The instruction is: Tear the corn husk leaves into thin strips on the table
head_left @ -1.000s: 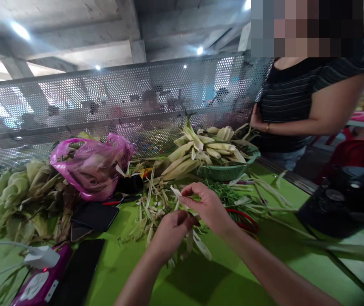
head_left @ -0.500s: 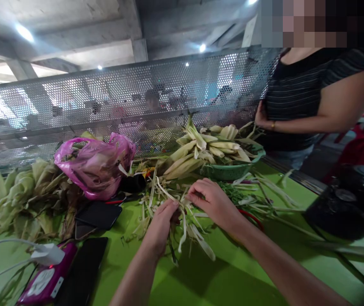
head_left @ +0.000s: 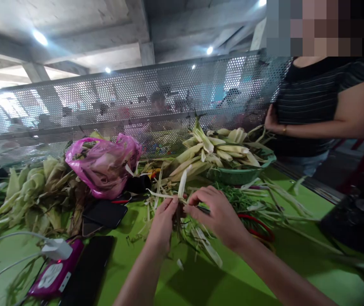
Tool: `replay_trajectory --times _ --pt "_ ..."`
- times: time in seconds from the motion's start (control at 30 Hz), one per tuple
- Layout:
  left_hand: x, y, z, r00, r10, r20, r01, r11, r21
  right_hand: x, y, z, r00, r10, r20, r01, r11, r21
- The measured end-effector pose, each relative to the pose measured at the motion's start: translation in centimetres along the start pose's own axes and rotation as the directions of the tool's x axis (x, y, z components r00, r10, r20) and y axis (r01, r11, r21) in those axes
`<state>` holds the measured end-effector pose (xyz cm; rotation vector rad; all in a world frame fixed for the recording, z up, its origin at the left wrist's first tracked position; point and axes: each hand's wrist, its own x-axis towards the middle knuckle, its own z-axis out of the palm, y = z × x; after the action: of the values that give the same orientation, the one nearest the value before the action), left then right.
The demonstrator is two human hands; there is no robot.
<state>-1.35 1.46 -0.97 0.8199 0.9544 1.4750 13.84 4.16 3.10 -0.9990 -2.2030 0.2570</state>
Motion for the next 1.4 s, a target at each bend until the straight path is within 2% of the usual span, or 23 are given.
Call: replay_trajectory --times 0.1,0.3,0.53,0.67,0.73,0.8,0.9,1.13,1.33,1.4 --pt "0.0 0.0 0.0 0.999 -0.054 0.005 0.054 0.995 -0.084 0.1 0.2 0.7 0.999 0.005 0.04 -0.004 1.0 -0.009" --pt "-0.1 0.1 -0.1 0.998 -0.034 -0.048 0.038 0.997 0.066 0.2 -0.1 0.8 0.998 -0.01 0.066 0.006 0.999 0.054" --pt "-0.6 0.7 0.8 0.985 -0.155 -0.077 0.142 0.978 -0.151 0.2 0.1 0.6 0.994 0.038 0.101 -0.058 0.978 0.202" --pt "-0.5 0.6 0.6 0.989 -0.132 -0.067 0.127 0.989 -0.081 0.2 0.5 0.6 0.989 0.101 0.104 -0.128 0.945 0.301" --pt "-0.4 0.5 0.3 0.996 -0.078 -0.038 0.078 0.997 0.004 0.3 0.6 0.5 0.98 0.15 0.13 -0.19 0.896 0.401" --pt "-0.3 0.3 0.1 0.999 -0.04 0.016 0.038 0.996 0.086 0.4 0.6 0.5 0.967 0.182 0.179 -0.25 0.808 0.533" --pt "-0.5 0.3 0.0 0.994 -0.061 0.086 0.045 0.983 0.179 0.5 0.9 0.6 0.96 0.217 0.177 -0.28 0.728 0.626" --pt "-0.8 0.4 0.5 0.987 -0.068 0.148 0.023 0.957 0.289 0.3 1.0 0.9 0.963 0.261 0.057 -0.246 0.782 0.573" --pt "-0.5 0.1 0.5 0.957 -0.029 0.289 -0.049 0.964 0.26 0.3 0.4 1.1 0.94 0.342 -0.012 -0.271 0.767 0.582" --pt "-0.6 0.1 0.4 0.954 -0.044 0.295 -0.038 0.964 0.265 0.4 0.5 1.1 0.937 0.349 -0.009 -0.275 0.755 0.595"
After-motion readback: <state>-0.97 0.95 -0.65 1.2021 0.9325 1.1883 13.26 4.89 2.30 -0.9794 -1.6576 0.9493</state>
